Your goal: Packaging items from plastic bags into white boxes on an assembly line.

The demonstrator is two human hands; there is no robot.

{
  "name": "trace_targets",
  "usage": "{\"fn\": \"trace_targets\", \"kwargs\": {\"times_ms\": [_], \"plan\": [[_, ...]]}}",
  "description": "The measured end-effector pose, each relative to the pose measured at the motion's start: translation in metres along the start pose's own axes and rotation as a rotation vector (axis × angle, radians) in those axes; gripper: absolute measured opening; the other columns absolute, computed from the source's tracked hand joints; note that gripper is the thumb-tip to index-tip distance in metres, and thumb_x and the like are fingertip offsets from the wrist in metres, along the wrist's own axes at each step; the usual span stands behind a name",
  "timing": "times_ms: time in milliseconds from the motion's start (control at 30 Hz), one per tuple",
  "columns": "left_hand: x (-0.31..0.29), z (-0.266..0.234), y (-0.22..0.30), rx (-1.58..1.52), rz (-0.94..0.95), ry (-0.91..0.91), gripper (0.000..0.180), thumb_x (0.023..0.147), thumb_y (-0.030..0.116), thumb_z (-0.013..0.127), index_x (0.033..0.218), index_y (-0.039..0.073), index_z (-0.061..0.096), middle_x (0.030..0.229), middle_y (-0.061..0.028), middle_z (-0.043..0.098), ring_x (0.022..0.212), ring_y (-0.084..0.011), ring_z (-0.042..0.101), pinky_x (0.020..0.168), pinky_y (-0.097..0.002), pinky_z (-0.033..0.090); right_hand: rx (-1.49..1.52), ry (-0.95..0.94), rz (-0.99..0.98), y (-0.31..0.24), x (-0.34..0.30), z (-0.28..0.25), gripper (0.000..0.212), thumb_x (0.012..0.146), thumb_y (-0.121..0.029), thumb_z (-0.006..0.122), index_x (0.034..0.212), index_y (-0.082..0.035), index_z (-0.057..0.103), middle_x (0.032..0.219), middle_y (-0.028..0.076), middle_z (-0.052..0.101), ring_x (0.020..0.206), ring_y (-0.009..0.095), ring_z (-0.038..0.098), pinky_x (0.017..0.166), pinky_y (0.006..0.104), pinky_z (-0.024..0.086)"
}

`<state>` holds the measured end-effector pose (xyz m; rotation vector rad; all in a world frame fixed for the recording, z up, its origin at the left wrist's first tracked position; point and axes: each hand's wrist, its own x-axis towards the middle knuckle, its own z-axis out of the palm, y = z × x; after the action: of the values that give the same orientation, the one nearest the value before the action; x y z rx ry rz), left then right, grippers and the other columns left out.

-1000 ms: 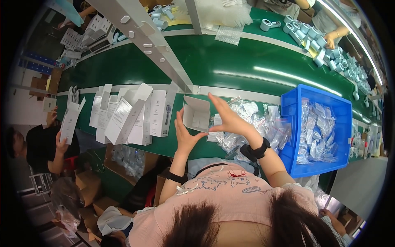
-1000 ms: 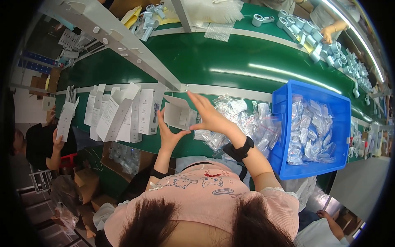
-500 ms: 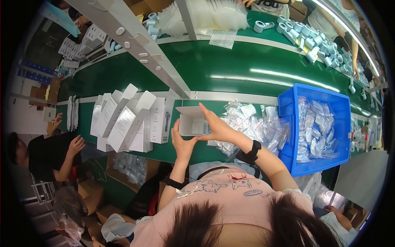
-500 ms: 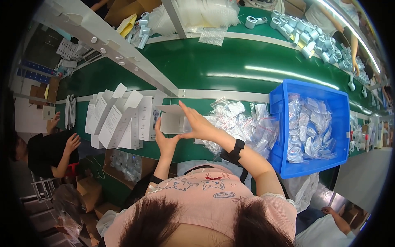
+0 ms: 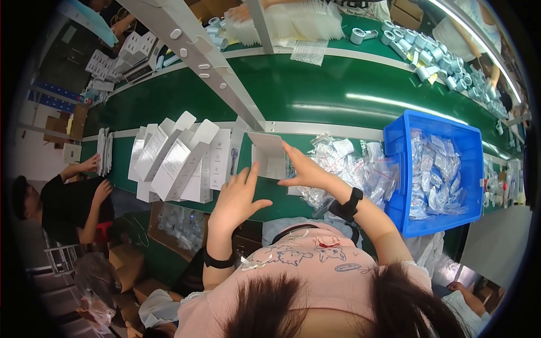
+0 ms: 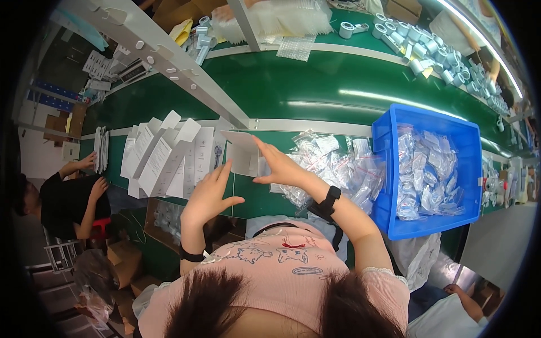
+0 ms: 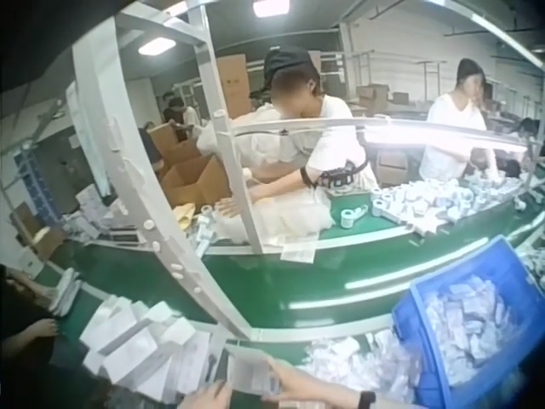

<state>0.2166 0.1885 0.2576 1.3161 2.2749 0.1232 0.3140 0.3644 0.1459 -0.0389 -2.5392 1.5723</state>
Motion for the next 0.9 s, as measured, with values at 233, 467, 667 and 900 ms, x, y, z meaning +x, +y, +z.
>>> {"fn": "trace_targets", "kwargs": {"times_ms": [233,467,667,900], "plan": [[0.024,0.014,-0.032,-0.384,-0.035,0.197,0.057,0.074,0.022,0.066,0.116,-0.001,0.035,0.101,-0.0181,0.051,0.085,-0.0294,0.054,0.071,-0.0347,0.045,-0.033,0.042,-0.101,-0.006,0.001,0.02,0.1,0.063,-0.022,0.073,0.136,-0.007,0.008,0.119,0.024,0.038,0.11,0.037,0.04,0.092,0.0388,0.036],[0.051,0.062,-0.064,-0.79,-0.103,0.502,0.034,0.078,0.015,0.06,0.103,-0.002,0.044,0.085,-0.0101,0.056,0.069,-0.0153,0.052,0.06,-0.0271,0.043,0.039,0.137,-0.065,-0.004,0.003,0.04,0.098,0.065,-0.02,0.072,0.137,-0.005,0.007,0.131,0.022,0.029,0.12,0.035,0.032,0.098,0.0366,0.03],[0.058,0.069,-0.066,-1.018,-0.102,0.601,0.022,0.079,0.008,0.058,0.095,-0.005,0.051,0.08,-0.0062,0.058,0.066,-0.0114,0.052,0.056,-0.0236,0.041,0.094,0.173,-0.052,-0.009,0.014,0.033,0.09,0.069,-0.018,0.068,0.137,-0.005,0.01,0.134,0.021,0.026,0.123,0.034,0.03,0.099,0.0372,0.029],[0.075,0.078,-0.068,-1.401,-0.237,0.739,0.02,0.084,0.01,0.052,0.101,-0.001,0.052,0.085,-0.0037,0.058,0.071,-0.0099,0.054,0.056,-0.0216,0.042,0.098,0.178,-0.086,0.012,0.042,0.035,0.078,0.075,-0.02,0.06,0.136,-0.004,0.014,0.137,0.018,0.023,0.126,0.032,0.026,0.102,0.0362,0.024]]}}
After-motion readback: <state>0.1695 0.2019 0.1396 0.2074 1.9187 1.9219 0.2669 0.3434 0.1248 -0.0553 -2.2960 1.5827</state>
